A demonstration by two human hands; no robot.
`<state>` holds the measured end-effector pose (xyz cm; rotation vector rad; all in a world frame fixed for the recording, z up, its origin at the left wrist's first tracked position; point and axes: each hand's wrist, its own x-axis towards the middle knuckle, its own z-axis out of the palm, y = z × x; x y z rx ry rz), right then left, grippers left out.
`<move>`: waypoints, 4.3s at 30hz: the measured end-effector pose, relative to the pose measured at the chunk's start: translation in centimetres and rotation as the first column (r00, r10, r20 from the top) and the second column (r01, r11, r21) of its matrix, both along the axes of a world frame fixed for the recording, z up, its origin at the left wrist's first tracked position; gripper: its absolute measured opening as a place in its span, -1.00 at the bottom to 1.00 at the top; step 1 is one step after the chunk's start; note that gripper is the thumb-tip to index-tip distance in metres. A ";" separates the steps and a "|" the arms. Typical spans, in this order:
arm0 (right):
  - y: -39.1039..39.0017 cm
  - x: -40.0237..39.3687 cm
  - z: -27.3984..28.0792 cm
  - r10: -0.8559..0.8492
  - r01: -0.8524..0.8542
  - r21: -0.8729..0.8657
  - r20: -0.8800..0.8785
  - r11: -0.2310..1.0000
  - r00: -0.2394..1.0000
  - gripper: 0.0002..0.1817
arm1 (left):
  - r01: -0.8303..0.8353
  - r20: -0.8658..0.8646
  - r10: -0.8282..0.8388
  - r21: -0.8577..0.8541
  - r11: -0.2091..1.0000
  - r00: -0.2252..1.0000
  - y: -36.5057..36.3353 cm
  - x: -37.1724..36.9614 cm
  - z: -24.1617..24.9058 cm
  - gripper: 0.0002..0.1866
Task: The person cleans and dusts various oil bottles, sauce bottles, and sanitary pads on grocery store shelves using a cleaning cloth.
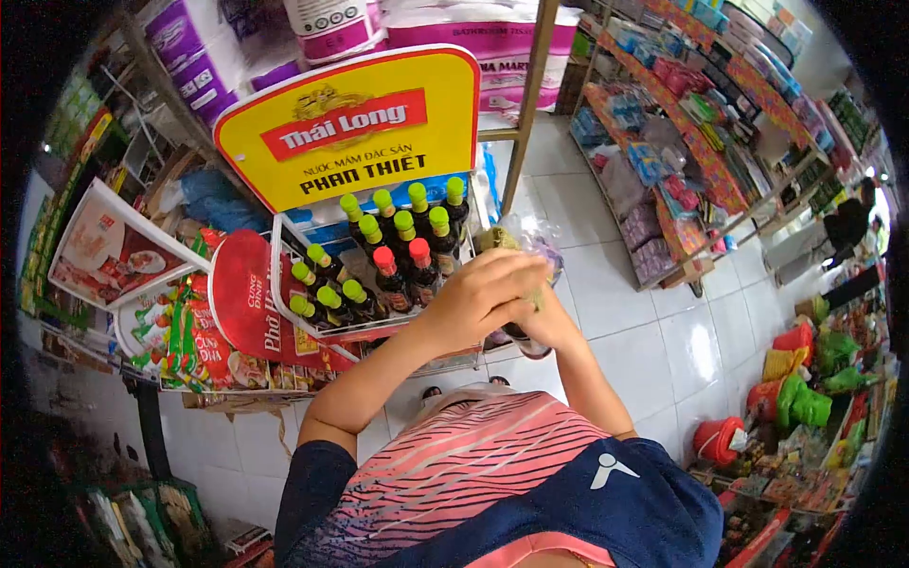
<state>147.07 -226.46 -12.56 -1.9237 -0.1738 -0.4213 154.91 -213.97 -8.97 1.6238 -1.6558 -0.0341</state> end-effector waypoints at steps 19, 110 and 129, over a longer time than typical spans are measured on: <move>1.5 -1.0 0.8 0.038 -0.019 0.071 -0.274 0.997 0.961 -0.77 | -0.283 -0.513 0.302 0.119 0.952 0.803 -0.1 0.8 -2.9 -0.75; 3.5 -5.4 8.7 0.247 -0.435 0.217 0.573 0.874 0.782 -0.80 | -0.107 -0.906 -0.312 -0.293 0.950 -0.288 3.6 0.7 -10.6 -0.61; 20.3 3.6 6.8 0.181 -0.369 0.769 0.322 0.522 0.929 -0.76 | -0.739 -0.791 0.509 0.110 0.665 0.340 22.3 -4.6 -2.5 -0.59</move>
